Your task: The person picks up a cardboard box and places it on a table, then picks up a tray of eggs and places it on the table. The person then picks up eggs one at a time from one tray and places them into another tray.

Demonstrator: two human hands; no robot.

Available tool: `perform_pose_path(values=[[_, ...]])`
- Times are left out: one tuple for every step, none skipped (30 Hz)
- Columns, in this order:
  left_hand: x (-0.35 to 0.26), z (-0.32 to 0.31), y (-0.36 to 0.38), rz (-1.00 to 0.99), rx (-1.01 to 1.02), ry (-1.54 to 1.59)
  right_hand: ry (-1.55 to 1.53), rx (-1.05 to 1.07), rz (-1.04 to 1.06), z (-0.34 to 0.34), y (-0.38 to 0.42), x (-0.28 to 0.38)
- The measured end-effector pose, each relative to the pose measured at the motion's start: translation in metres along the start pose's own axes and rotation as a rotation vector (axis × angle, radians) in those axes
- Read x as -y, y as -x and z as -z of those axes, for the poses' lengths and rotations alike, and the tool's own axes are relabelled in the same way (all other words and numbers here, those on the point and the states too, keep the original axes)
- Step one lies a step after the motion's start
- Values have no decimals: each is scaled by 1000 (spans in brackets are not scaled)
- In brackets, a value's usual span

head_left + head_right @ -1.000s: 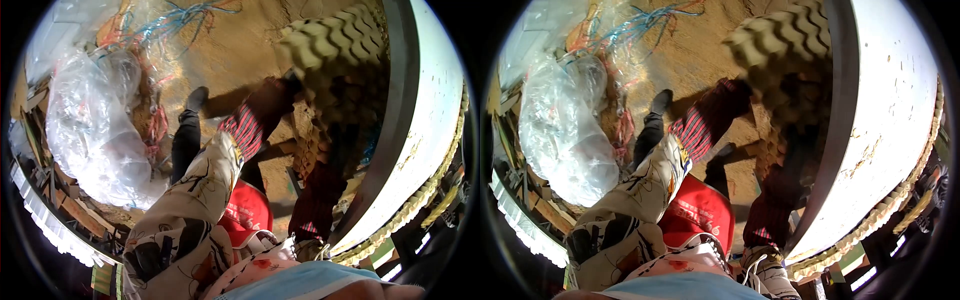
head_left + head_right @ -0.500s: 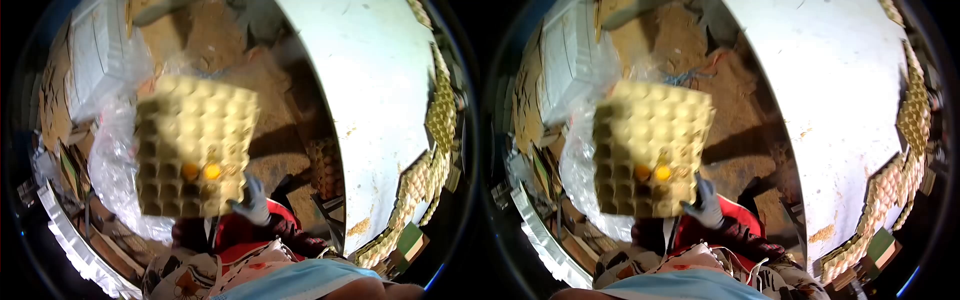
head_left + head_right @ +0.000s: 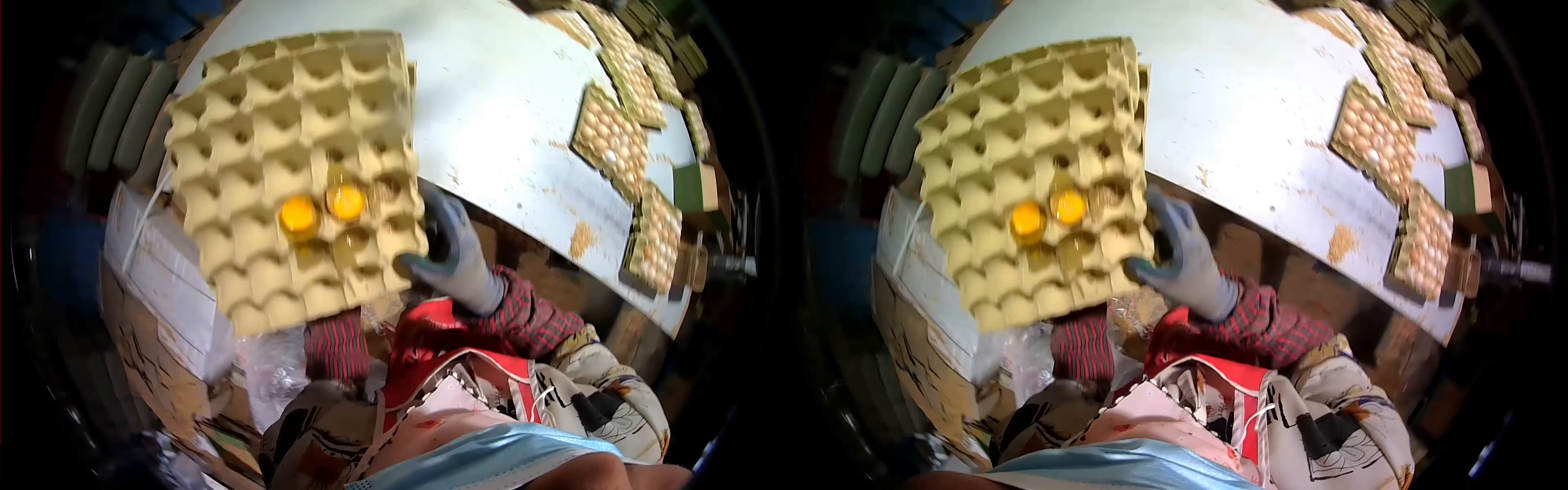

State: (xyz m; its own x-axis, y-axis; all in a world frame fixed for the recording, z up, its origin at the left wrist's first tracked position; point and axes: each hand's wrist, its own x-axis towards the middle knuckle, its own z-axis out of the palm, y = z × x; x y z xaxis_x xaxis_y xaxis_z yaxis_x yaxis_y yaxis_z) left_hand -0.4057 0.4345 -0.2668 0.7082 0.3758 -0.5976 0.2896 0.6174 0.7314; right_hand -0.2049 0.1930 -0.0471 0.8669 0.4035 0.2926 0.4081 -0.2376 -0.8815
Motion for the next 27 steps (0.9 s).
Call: perform_pose_path(values=[[-19, -18, -20, -2, 68, -40, -47, -114, -10, 3, -11, -9], [-35, -41, -36, -3, 133, -70, -87, -230, -13, 6, -22, -19], [-51, -73, -60, -4, 207, -78, 40, -246, -79, 16, -36, -25], [-60, -90, -65, -2, 253, -112, 156, -250, -145, 26, -47, -31], [-69, -116, -79, -10, 304, -122, 112, -316, -216, 28, -56, -53], [-77, -150, -98, -21, 356, -110, 84, -338, -317, 33, -67, -63], [-81, -170, -104, -26, 386, -122, 55, -362, -418, 38, -77, -72], [-89, -196, -117, -47, 416, -121, 84, -422, -443, 35, -86, -102], [-95, -220, -139, -70, 441, -107, 45, -441, -431, 35, -91, -113], [-102, -247, -161, -94, 466, -94, 7, -463, -424, 37, -94, -120], [-109, -275, -188, -114, 484, -80, -6, -493, -412, 43, -98, -120], [-122, -302, -218, -108, 491, -51, -18, -519, -415, 44, -97, -120], [-125, -310, -233, -109, 477, -63, 40, -542, -440, 49, -101, -118], [-133, -323, -247, -100, 471, -51, -95, -550, -402, 49, -100, -127], [-141, -332, -258, -85, 468, -24, -263, -543, -423, 50, -93, -134], [-147, -331, -264, -73, 455, -17, -438, -534, -433, 53, -90, -135], [-151, -322, -268, -53, 466, 15, -487, -394, -497, 66, -74, -119], [-154, -312, -268, -24, 471, 44, -402, -419, -402, 61, -46, -120], [-153, -299, -273, 50, 552, 118, -308, -447, -313, 55, -14, -126], [-152, -280, -279, 187, 706, 217, -207, -475, -226, 49, 22, -136], [-150, -260, -288, 416, 920, 347, -344, -415, -340, 31, 68, -151], [-144, -240, -286, 532, 987, 421, -485, -351, -449, 12, 121, -172], [-122, -258, -236, 326, 789, 445, -477, -270, -529, -1, 181, -196], [-100, -279, -181, 101, 562, 410, -481, -246, -646, -2, 235, -213], [-77, -302, -125, -89, 334, 331, -485, -220, -762, -3, 288, -230], [-44, -292, -92, 19, 404, 227, -505, -271, -933, -1, 342, -238], [6, -256, -104, 425, 1054, 498, -475, -294, -1035, -3, 406, -269]])
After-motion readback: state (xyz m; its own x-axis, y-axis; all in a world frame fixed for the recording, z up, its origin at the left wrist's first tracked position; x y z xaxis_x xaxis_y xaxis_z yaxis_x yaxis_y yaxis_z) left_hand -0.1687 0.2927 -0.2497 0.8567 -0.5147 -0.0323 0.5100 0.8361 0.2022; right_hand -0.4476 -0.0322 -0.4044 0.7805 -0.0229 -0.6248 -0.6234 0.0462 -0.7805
